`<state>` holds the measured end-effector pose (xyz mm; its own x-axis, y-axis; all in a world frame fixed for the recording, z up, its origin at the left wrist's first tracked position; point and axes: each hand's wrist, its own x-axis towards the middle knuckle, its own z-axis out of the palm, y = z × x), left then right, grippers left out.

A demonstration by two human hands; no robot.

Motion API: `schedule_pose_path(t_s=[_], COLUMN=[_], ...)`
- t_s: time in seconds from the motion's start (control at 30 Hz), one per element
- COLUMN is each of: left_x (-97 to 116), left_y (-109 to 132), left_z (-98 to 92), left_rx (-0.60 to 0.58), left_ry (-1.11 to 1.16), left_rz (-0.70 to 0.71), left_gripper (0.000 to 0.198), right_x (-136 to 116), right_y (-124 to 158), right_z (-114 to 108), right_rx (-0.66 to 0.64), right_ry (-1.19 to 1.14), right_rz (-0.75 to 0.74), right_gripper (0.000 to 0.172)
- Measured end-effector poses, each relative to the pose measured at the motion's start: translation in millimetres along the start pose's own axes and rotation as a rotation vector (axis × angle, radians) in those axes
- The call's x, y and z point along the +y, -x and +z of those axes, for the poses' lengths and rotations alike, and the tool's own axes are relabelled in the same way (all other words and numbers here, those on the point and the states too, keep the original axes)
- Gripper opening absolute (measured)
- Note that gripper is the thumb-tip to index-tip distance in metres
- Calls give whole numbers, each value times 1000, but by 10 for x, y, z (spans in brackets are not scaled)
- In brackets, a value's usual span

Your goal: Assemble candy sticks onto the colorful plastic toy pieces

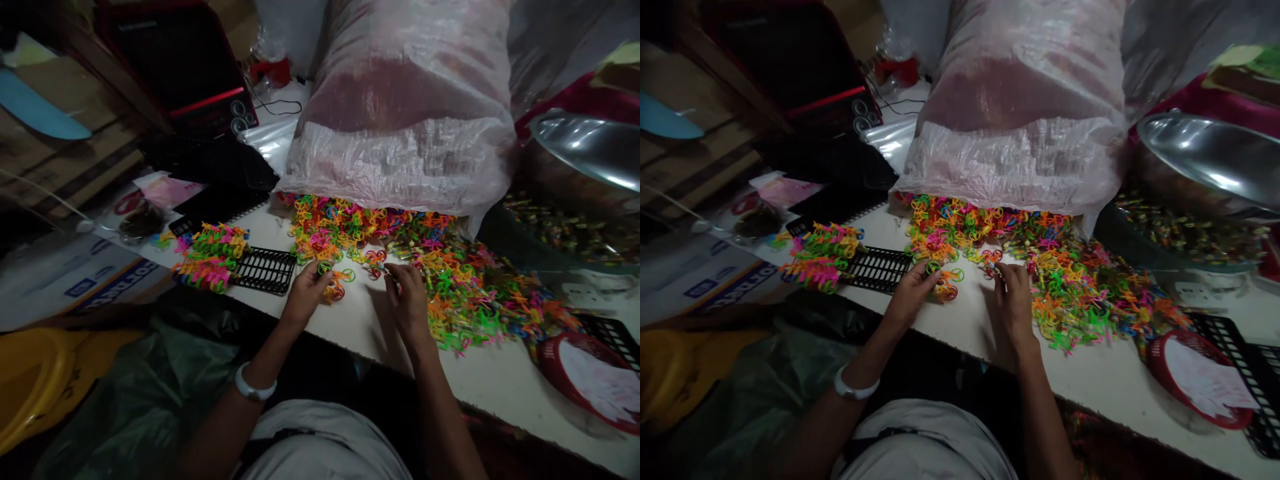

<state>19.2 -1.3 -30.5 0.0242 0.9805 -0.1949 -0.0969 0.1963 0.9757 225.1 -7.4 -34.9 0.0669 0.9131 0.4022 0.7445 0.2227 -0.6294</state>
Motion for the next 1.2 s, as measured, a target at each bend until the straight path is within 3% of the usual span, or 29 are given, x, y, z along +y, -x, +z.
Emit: schedule_pose_path(t_s=[0.1, 0.23, 0.33, 0.43, 0.53, 0.67, 0.77, 0.9, 1.2], left_x=[14, -40, -76, -68, -36, -10, -11, -18, -67], left_y=[57, 151, 224, 281, 319, 362, 382, 382, 390], left_z=[85, 288, 386, 404, 389, 388, 384, 351, 357], left_rx=[-76, -60, -11, 31, -1, -113, -83, -61, 1], left_ry=[17, 52, 124, 130, 97, 101, 63, -157, -508], left_rz=[-31, -68, -148, -244, -298, -254, -188, -72, 94], left_gripper=[32, 36, 39, 38, 36, 27, 24, 20, 10], right_x=[-269, -450, -444, -418, -410, -393, -361, -320, -322], right_y=[193, 450, 563, 620, 656, 670, 653, 626, 575], right_z=[6, 156, 239, 266, 281, 247, 138, -27, -39], right_rx=[-57, -188, -143, -65, 16, 59, 36, -32, -47], right_ry=[-238, -498, -603, -643, -594, -466, -326, -125, 54], right_rz=[41, 265, 414, 454, 415, 353, 224, 17, -140], right_gripper=[21, 18, 19, 18, 18, 17, 18, 26, 29])
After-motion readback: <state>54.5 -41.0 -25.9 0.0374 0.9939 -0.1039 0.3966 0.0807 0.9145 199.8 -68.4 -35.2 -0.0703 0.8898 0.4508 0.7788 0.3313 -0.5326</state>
